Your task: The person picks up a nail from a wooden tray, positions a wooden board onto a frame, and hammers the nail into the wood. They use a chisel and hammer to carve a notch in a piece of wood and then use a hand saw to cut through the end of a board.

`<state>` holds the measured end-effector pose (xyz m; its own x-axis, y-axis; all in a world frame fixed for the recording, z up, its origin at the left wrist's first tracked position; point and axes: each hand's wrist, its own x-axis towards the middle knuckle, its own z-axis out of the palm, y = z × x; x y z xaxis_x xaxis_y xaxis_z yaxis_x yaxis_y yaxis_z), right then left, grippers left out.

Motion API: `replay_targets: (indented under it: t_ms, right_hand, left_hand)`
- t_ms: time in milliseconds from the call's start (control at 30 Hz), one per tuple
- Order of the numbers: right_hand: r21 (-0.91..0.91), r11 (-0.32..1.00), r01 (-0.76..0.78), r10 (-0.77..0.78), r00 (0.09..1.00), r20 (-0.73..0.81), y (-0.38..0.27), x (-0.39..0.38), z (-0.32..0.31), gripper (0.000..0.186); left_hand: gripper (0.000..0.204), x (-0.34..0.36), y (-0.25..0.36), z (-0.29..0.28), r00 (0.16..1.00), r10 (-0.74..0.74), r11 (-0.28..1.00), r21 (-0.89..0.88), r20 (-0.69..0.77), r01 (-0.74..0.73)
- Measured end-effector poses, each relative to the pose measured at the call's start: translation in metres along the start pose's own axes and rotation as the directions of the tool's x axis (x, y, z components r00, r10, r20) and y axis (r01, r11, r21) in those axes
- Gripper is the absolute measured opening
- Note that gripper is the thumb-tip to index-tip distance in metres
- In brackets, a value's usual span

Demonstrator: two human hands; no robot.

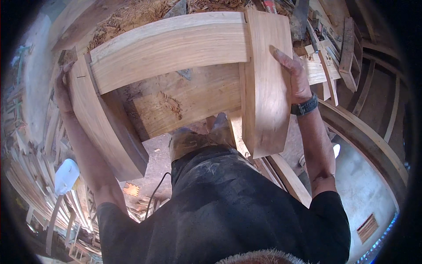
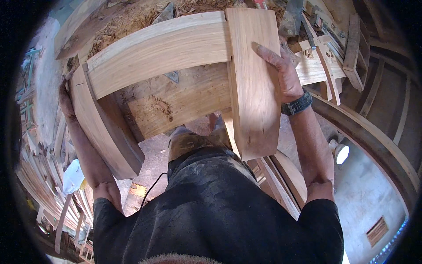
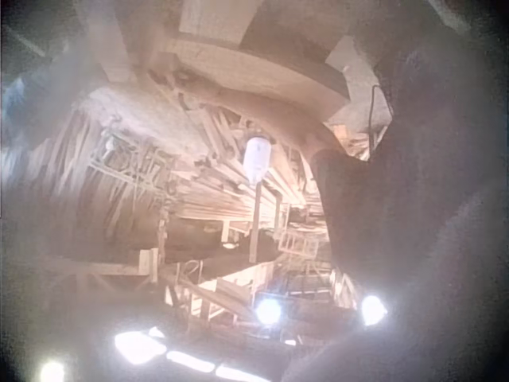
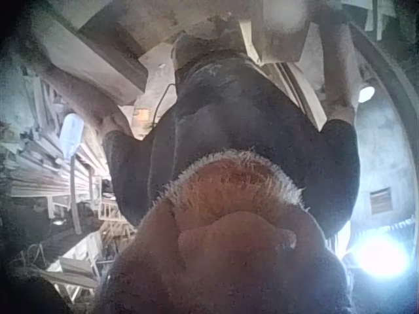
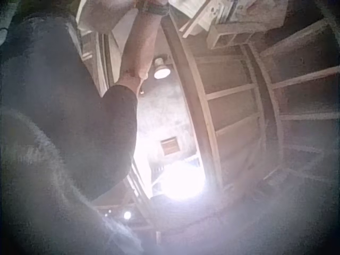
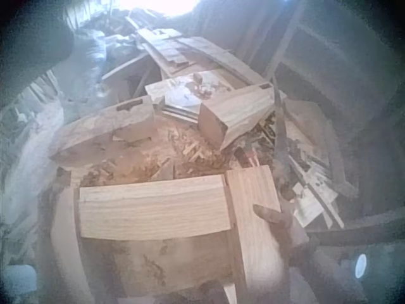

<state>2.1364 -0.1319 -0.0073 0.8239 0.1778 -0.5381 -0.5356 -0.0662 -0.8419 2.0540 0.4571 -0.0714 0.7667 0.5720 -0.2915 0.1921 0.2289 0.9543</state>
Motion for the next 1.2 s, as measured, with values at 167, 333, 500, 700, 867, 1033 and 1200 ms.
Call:
replay_targets:
  t_ms: [167,333,500,700,867,1033,1200]
  right_hand:
    - [-0.042,0.999,0.002,-0.002,1.0,0.006,-0.004,0.013,-0.01,0.06]
    - [-0.089,0.996,-0.033,0.033,0.999,-0.002,0.0,0.02,-0.016,0.06]
    - [-0.032,0.999,0.014,-0.013,0.999,0.032,0.011,0.024,-0.023,0.059]
    - [0.068,0.997,-0.047,0.045,0.999,0.024,0.001,0.021,-0.013,0.064]
    - [0.027,0.999,0.019,-0.019,0.999,-0.026,0.01,0.022,-0.023,0.067]
    - [0.018,1.0,0.025,-0.025,1.0,-0.003,0.002,0.023,-0.013,0.062]
    - [0.017,0.999,0.033,-0.033,0.999,0.023,0.008,0.021,-0.019,0.059]
  left_hand:
    - [0.036,0.014,-0.009,-0.008,0.974,0.135,0.986,0.075,0.184,-0.151]
    - [0.036,0.016,-0.014,-0.01,0.995,0.02,0.997,0.07,0.095,-0.027]
    - [0.042,0.012,-0.004,-0.005,0.985,-0.037,0.992,0.126,0.169,0.015]
    - [0.05,-0.021,0.006,0.008,0.94,0.334,0.882,0.332,0.062,-0.335]
    - [0.08,-0.08,0.068,0.118,0.552,0.514,0.257,0.497,0.656,-0.829]
    - [0.096,-0.085,0.033,0.197,0.451,0.205,-0.008,0.462,0.869,-0.887]
    - [0.081,-0.076,0.04,0.259,0.757,-0.194,-0.001,0.772,0.624,-0.636]
